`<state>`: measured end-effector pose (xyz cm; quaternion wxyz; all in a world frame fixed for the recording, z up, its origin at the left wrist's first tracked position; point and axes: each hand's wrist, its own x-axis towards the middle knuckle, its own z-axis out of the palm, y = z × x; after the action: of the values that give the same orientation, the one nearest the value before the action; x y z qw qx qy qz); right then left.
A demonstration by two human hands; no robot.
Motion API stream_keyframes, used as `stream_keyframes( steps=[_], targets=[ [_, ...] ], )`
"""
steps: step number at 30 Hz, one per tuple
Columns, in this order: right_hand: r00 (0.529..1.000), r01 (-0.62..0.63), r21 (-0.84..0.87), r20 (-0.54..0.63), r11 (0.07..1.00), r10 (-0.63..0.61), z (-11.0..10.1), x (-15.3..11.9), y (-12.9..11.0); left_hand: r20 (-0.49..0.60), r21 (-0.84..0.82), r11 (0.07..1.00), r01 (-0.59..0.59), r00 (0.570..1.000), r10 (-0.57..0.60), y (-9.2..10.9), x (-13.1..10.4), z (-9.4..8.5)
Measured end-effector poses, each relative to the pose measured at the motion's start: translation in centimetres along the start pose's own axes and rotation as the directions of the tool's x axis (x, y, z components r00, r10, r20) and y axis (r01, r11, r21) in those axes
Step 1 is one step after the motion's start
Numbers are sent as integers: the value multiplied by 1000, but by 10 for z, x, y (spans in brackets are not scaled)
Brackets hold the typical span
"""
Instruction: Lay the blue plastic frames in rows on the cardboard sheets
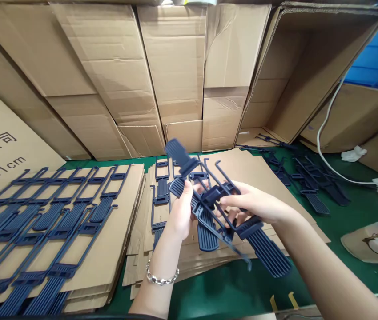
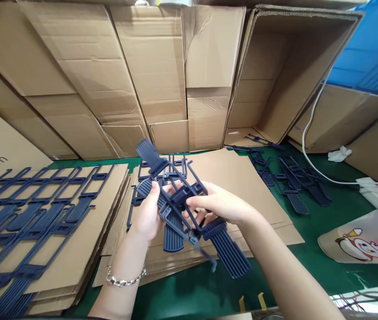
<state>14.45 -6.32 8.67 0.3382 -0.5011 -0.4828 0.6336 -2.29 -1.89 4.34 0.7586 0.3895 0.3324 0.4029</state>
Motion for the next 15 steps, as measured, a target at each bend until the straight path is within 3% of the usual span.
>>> stream_keyframes(
  steps=[5,9,12,15],
  targets=[
    [998,39,-44,53,998,-36,6,13,-1,-98,51,991,-126,987,130,0,-3,-6],
    [999,47,151,18,987,-50,1,10,2,-147,-68,996,-63,988,52,9,-5,-3],
    [993,98,364,-100,926,-65,-8,12,7,-290,-144,989,-34,957,-9,23,-5,-2],
    [959,174,531,-282,829,-20,-19,20,11,-352,-137,983,-124,933,69,40,-2,-6]
  ],
)
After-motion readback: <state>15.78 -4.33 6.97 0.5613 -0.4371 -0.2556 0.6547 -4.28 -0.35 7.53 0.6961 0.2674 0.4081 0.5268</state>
